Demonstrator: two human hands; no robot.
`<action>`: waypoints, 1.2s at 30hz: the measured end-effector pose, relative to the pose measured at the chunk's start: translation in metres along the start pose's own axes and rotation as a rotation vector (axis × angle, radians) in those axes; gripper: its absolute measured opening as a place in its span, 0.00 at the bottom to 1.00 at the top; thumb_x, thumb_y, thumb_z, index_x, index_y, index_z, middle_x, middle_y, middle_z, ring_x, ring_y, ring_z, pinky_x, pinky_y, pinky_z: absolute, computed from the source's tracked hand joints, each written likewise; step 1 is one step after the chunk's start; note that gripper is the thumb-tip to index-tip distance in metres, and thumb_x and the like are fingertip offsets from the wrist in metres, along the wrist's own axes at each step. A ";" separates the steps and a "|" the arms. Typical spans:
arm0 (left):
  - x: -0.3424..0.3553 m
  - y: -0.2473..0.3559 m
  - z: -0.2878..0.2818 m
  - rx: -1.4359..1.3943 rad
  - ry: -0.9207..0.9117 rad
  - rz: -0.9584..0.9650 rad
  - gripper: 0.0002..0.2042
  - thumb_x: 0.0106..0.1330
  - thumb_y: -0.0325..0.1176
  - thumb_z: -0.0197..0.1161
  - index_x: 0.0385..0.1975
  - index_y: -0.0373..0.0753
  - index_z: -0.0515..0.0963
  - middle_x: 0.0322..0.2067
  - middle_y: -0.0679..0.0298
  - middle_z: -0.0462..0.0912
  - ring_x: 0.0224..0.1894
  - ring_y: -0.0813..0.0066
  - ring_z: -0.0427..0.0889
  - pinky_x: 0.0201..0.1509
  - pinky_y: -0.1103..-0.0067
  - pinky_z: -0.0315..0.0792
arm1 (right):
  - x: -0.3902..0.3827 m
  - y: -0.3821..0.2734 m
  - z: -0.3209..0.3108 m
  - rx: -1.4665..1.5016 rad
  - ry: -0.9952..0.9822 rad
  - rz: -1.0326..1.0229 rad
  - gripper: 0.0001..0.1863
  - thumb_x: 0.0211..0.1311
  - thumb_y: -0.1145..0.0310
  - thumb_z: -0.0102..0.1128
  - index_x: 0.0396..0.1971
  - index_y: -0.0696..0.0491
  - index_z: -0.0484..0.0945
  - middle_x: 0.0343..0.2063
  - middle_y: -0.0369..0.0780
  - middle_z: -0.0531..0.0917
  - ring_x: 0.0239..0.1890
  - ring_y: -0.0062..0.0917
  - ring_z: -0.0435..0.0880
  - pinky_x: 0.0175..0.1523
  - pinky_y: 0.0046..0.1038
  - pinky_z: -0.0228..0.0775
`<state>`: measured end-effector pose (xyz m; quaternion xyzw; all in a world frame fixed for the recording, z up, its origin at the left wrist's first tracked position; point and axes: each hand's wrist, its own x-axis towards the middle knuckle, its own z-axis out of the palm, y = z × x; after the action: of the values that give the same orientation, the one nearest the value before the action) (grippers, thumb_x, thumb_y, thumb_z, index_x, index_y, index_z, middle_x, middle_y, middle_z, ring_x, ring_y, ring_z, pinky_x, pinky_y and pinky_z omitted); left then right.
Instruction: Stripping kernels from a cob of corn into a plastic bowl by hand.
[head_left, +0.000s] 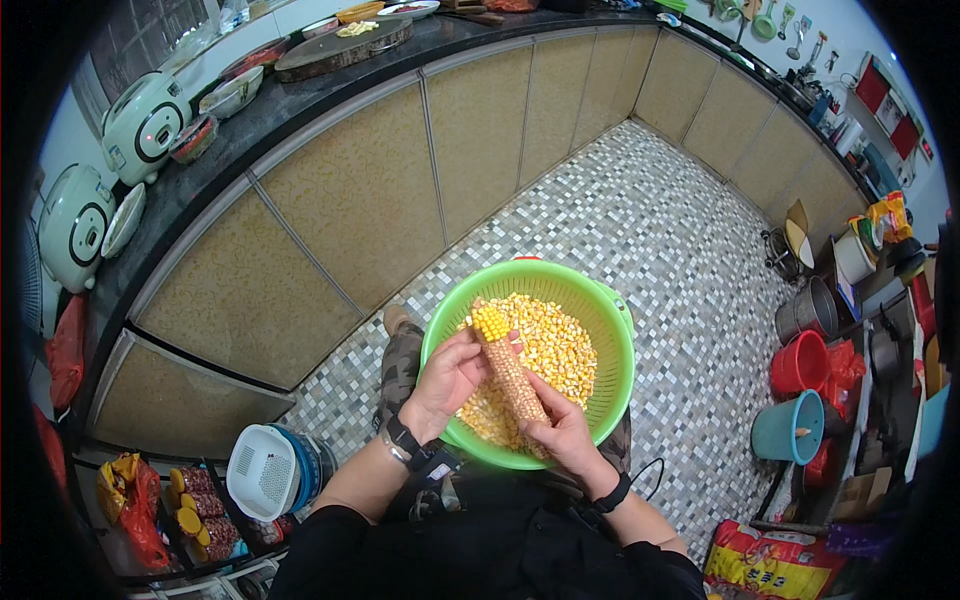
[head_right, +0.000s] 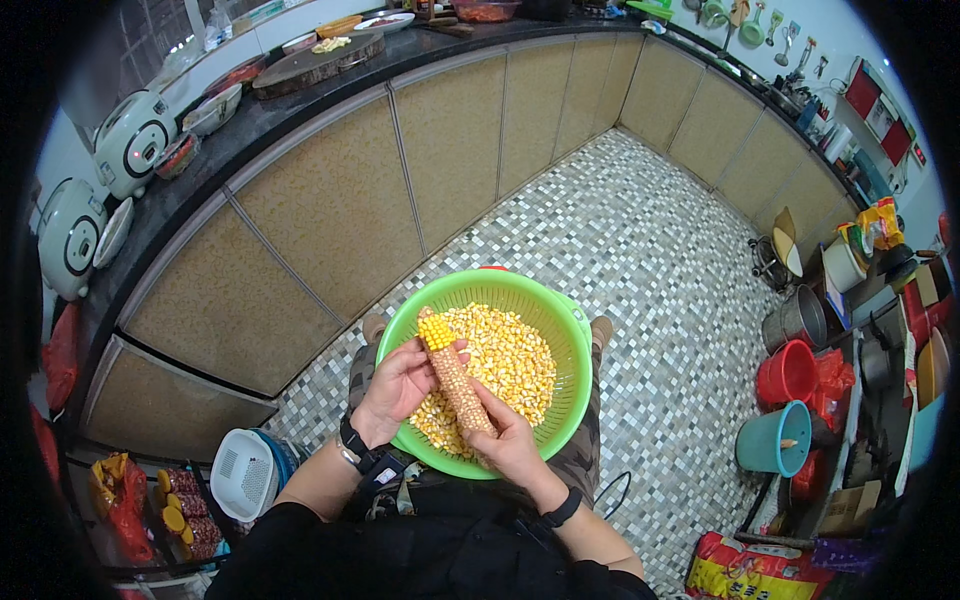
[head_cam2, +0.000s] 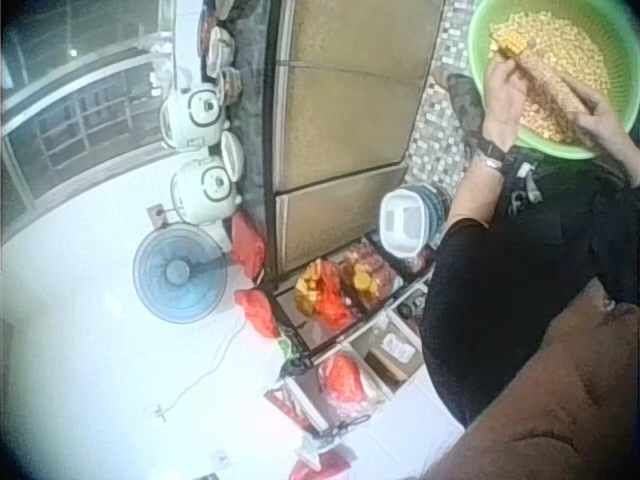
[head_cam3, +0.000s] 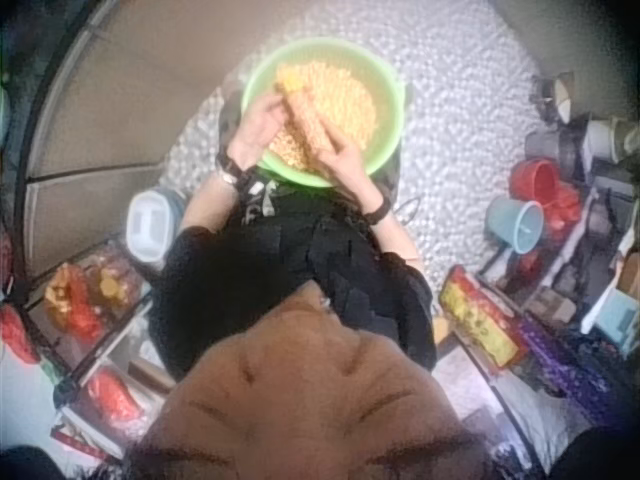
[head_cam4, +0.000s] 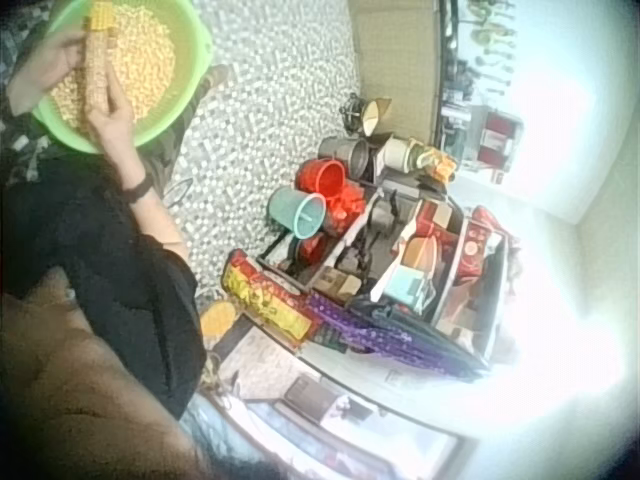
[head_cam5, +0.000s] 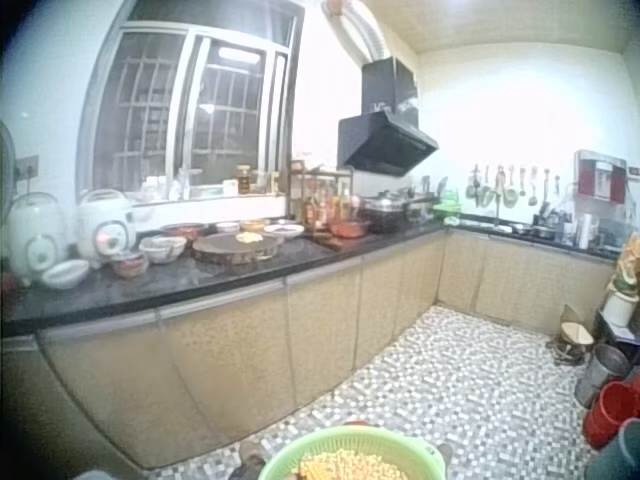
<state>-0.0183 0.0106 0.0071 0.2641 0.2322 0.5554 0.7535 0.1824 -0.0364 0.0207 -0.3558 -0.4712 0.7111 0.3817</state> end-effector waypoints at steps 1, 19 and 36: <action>0.000 0.000 -0.001 0.000 0.000 0.000 0.23 0.71 0.39 0.46 0.60 0.29 0.59 0.55 0.46 0.70 0.59 0.53 0.70 0.65 0.64 0.63 | 0.000 0.000 0.000 0.000 0.000 0.000 0.39 0.51 0.81 0.59 0.65 0.59 0.56 0.60 0.40 0.67 0.60 0.20 0.67 0.63 0.23 0.56; 0.000 -0.004 -0.004 -0.065 0.071 -0.011 0.24 0.71 0.44 0.49 0.59 0.33 0.62 0.51 0.49 0.73 0.55 0.56 0.74 0.61 0.64 0.68 | 0.000 -0.002 0.000 -0.035 -0.027 -0.005 0.38 0.51 0.82 0.60 0.65 0.59 0.57 0.61 0.39 0.66 0.61 0.20 0.65 0.65 0.24 0.54; 0.001 -0.001 0.001 -0.004 0.103 -0.011 0.22 0.72 0.42 0.43 0.58 0.31 0.63 0.53 0.48 0.73 0.57 0.53 0.72 0.63 0.64 0.65 | -0.001 0.000 -0.001 0.006 -0.022 0.000 0.38 0.51 0.80 0.59 0.65 0.60 0.56 0.60 0.40 0.67 0.60 0.21 0.67 0.63 0.23 0.56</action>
<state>-0.0164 0.0113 0.0066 0.2323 0.2710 0.5646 0.7442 0.1840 -0.0366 0.0208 -0.3467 -0.4731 0.7165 0.3776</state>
